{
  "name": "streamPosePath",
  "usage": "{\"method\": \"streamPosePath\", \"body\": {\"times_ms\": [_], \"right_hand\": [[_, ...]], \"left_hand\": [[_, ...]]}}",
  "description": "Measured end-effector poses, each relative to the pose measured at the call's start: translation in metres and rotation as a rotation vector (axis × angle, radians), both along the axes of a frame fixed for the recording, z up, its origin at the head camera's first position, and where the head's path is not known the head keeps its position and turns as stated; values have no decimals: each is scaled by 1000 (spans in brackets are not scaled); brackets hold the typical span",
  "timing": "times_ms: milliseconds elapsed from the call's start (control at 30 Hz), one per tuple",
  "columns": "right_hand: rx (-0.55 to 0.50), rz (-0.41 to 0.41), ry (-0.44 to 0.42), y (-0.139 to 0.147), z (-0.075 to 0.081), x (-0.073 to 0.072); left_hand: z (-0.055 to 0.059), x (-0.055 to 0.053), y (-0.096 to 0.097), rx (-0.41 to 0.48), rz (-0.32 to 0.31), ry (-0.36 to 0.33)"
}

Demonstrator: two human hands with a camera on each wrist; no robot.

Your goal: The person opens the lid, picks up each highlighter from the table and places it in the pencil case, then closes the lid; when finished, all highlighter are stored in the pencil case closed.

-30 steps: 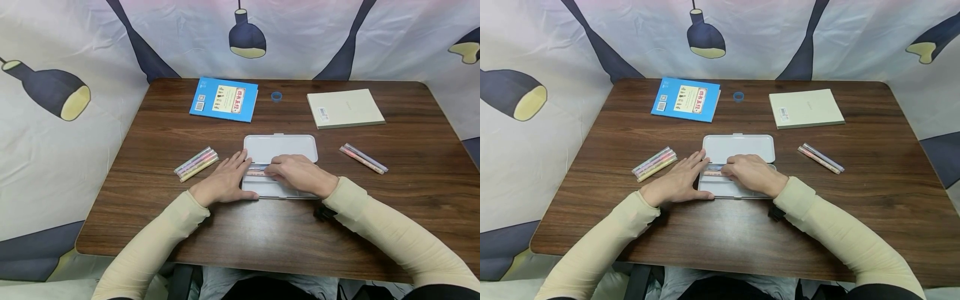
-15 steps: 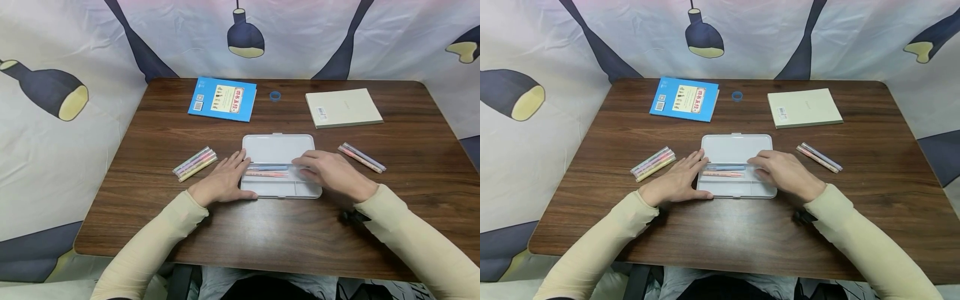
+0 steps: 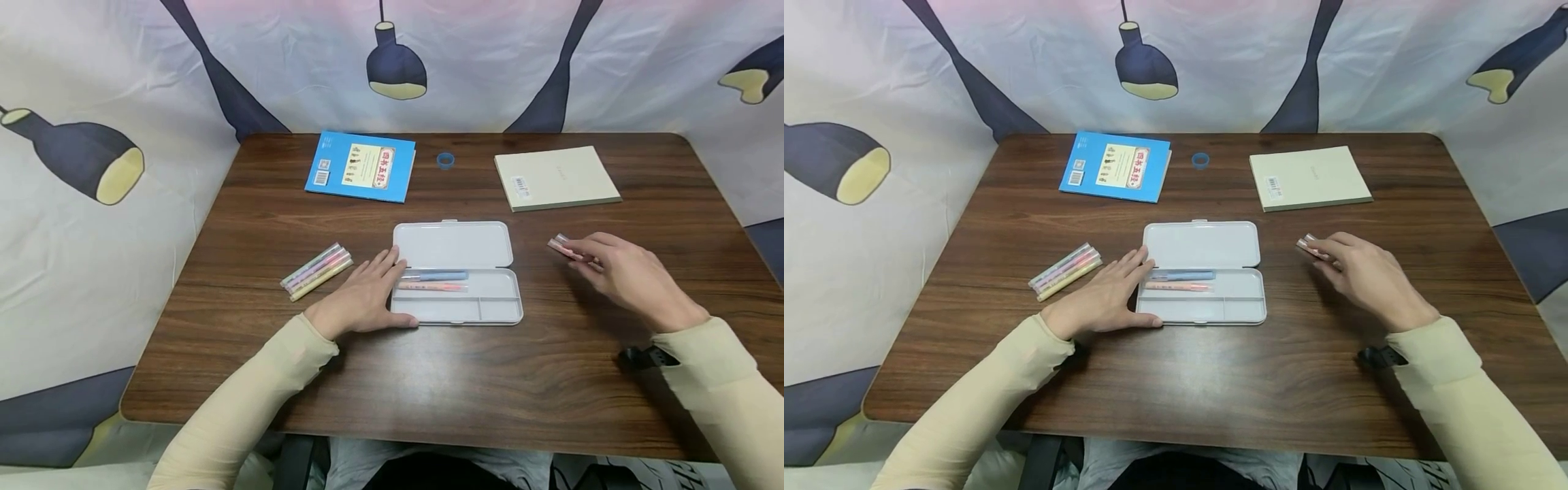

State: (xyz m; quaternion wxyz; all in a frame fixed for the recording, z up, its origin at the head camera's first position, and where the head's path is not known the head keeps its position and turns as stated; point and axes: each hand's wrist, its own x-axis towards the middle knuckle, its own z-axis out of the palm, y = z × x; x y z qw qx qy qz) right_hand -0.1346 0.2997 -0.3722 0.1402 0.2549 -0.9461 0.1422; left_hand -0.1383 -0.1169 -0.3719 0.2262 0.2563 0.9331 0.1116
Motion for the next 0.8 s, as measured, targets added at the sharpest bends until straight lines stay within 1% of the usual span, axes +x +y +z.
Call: {"method": "streamPosePath", "body": {"times_ms": [133, 300, 400, 600, 800], "right_hand": [[24, -73, -65, 17, -4, 3], [42, -118, -109, 28, -9, 6], [48, -126, -118, 31, -11, 6], [62, -114, -111, 34, -14, 5], [79, -127, -132, 34, -16, 4]], "left_hand": [[0, 0, 0, -3, 6, 1], [-1, 1, -1, -2, 9, 5], [-1, 0, -1, 1, 10, 5], [-1, 1, -1, 4, 8, 5], [-1, 1, 0, 3, 4, 5]]}}
